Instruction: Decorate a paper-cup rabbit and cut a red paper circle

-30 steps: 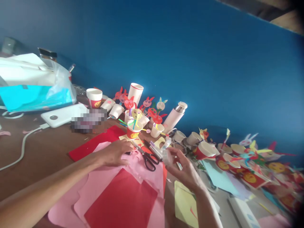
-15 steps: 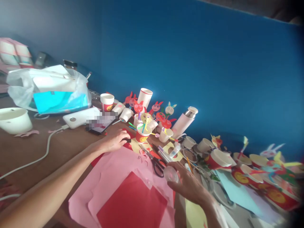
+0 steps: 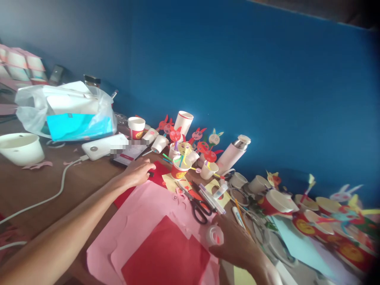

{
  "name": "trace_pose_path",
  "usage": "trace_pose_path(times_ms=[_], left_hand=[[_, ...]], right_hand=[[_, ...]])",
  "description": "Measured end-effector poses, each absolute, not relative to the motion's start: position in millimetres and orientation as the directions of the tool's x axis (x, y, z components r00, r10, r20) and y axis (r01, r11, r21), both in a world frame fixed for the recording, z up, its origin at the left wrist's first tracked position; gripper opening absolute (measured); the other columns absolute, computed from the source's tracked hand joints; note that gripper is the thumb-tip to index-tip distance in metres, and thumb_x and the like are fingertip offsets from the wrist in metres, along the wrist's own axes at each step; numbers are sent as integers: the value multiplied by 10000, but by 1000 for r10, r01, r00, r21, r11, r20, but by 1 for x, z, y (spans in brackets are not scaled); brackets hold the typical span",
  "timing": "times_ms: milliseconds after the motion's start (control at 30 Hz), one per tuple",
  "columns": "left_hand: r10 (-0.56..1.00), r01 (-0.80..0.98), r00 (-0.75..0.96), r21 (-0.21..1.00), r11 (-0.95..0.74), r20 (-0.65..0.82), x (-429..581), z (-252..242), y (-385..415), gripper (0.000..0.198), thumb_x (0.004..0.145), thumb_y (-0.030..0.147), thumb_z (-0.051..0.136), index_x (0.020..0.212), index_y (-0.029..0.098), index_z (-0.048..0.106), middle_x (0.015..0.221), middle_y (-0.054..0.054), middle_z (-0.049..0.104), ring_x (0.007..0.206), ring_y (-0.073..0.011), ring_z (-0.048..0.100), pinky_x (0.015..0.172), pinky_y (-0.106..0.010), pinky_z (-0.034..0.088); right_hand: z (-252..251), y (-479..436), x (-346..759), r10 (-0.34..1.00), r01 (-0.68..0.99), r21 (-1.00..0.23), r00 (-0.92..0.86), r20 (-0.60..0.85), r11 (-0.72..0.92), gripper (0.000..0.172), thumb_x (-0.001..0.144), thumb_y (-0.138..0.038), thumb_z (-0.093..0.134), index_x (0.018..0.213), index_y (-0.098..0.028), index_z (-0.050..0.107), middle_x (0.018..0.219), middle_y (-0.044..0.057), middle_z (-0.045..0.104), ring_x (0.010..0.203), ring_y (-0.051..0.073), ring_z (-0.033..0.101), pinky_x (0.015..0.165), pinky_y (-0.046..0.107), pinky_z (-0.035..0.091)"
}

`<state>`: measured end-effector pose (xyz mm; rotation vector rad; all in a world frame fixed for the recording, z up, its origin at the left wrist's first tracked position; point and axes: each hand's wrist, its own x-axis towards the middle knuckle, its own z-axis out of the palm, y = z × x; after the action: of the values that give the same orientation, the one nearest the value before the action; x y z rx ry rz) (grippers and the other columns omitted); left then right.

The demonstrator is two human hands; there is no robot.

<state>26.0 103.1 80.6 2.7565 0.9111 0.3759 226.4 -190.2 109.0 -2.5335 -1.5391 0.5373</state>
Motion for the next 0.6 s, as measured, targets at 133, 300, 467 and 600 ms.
trace_pose_path(times_ms=[133,300,467,600], left_hand=[[566,456,780,376,-806,267,33,88,91,308,784,107,439,997,154,656,1023,-85,649,966,-229,566,855,-329,417],[453,270,842,499,-823,291,52,89,55,234,868,195,443,912,198,673,904,-2,695,820,-136,624,761,-215,453],[62,-140,904,429,-892,424,70,70,24,241,903,190,427,916,185,668,979,-66,674,1001,-190,568,900,-301,418],[30,-111,918,328,-938,395,73,56,19,165,870,196,494,954,178,636,994,-82,647,1038,-226,529,906,-349,411]], right_hand=[[114,-191,226,863,816,-292,435,-257,-498,413,573,-232,656,981,-214,597,1006,65,615,949,257,564,788,364,424],[106,-178,232,865,819,-282,492,-103,-499,301,758,-426,597,1002,-255,636,927,39,673,850,235,612,733,345,423],[78,-152,225,895,905,-145,419,150,-400,201,861,-304,509,958,-219,664,920,62,667,919,243,593,782,340,408],[71,-147,221,899,903,-134,423,116,-408,211,828,-270,553,999,-210,662,935,76,661,922,265,595,788,365,409]])
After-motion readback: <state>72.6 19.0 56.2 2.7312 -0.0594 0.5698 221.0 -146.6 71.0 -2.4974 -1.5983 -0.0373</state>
